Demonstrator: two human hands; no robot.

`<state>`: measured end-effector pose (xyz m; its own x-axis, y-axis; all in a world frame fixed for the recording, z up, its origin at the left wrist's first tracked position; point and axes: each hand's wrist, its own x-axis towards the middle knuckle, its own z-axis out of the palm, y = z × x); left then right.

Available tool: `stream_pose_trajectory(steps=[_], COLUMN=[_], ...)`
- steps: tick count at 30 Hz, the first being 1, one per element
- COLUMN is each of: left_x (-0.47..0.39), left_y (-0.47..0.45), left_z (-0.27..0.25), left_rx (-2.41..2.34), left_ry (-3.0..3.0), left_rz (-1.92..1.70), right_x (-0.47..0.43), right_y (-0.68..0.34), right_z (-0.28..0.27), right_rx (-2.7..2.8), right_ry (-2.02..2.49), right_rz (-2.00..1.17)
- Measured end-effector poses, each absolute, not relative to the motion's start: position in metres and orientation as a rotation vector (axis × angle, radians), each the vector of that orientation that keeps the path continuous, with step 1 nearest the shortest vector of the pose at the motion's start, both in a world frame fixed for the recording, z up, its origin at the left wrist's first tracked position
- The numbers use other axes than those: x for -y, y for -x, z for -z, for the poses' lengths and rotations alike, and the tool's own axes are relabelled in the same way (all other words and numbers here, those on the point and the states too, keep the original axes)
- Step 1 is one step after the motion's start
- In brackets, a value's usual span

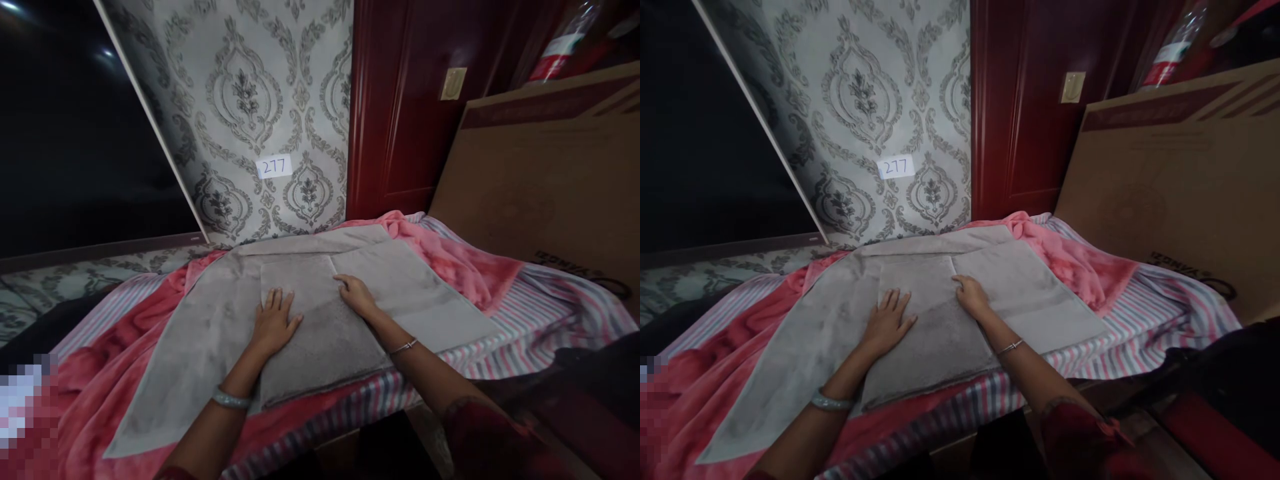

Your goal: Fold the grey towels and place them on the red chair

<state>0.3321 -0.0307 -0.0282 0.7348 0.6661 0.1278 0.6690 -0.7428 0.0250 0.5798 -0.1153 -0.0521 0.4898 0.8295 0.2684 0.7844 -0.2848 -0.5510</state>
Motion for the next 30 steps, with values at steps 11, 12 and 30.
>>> stream_pose_trajectory(steps=[11,12,30], left_x=[0.027,0.027,0.013], left_y=[-0.331,-0.33,-0.324], left_z=[0.029,0.03,0.044], left_rx=[1.109,1.107,1.353], left_ry=[2.915,2.918,2.887], left_rz=[0.269,0.275,0.588], right_x=[0.056,0.05,0.041], right_y=[-0.55,-0.546,-0.55], right_z=[-0.002,0.001,0.039], right_rx=[1.669,1.693,1.813], right_ry=[2.125,2.144,2.25], right_rz=[0.004,-0.002,-0.077])
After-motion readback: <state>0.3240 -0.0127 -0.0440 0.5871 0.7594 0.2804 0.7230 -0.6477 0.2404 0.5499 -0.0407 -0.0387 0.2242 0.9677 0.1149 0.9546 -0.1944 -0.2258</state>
